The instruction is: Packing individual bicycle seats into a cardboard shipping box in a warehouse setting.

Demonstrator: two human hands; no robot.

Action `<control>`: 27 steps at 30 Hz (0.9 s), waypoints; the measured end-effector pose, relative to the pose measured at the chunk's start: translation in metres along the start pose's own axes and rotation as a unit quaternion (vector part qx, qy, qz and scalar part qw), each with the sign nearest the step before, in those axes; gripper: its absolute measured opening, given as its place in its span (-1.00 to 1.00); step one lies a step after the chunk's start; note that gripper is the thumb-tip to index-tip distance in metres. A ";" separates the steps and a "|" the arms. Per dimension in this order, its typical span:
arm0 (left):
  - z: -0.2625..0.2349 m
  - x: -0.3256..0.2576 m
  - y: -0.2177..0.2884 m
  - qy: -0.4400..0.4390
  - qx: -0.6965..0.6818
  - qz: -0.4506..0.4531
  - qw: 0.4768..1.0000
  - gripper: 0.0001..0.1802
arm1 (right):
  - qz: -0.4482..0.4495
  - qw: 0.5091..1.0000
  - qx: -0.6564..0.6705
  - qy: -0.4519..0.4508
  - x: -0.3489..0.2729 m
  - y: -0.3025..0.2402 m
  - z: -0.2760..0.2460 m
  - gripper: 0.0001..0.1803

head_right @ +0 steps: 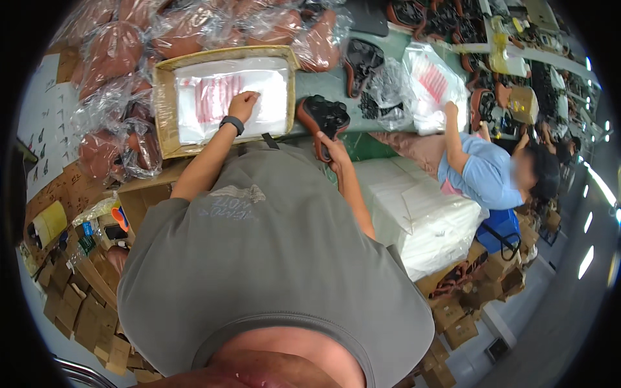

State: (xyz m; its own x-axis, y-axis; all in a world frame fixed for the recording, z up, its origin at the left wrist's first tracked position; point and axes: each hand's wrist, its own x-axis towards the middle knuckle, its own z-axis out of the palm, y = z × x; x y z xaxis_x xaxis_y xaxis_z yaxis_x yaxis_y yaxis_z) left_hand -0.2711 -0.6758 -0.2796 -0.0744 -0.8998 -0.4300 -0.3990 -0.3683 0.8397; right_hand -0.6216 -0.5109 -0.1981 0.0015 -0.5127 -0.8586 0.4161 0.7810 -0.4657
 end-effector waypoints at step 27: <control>-0.189 -0.113 0.136 -0.208 -0.680 -0.163 0.684 -0.67 | 0.021 0.899 0.041 -0.435 -0.035 -0.109 0.239 -0.46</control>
State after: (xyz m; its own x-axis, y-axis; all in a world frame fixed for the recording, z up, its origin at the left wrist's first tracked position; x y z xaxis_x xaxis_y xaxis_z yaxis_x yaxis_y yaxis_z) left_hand -0.1448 -0.6681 -0.0538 -0.5511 -0.6776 -0.4870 0.7416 -0.6652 0.0863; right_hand -0.4496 -0.6635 -0.0663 0.7151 -0.5959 -0.3654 0.4649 0.7958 -0.3880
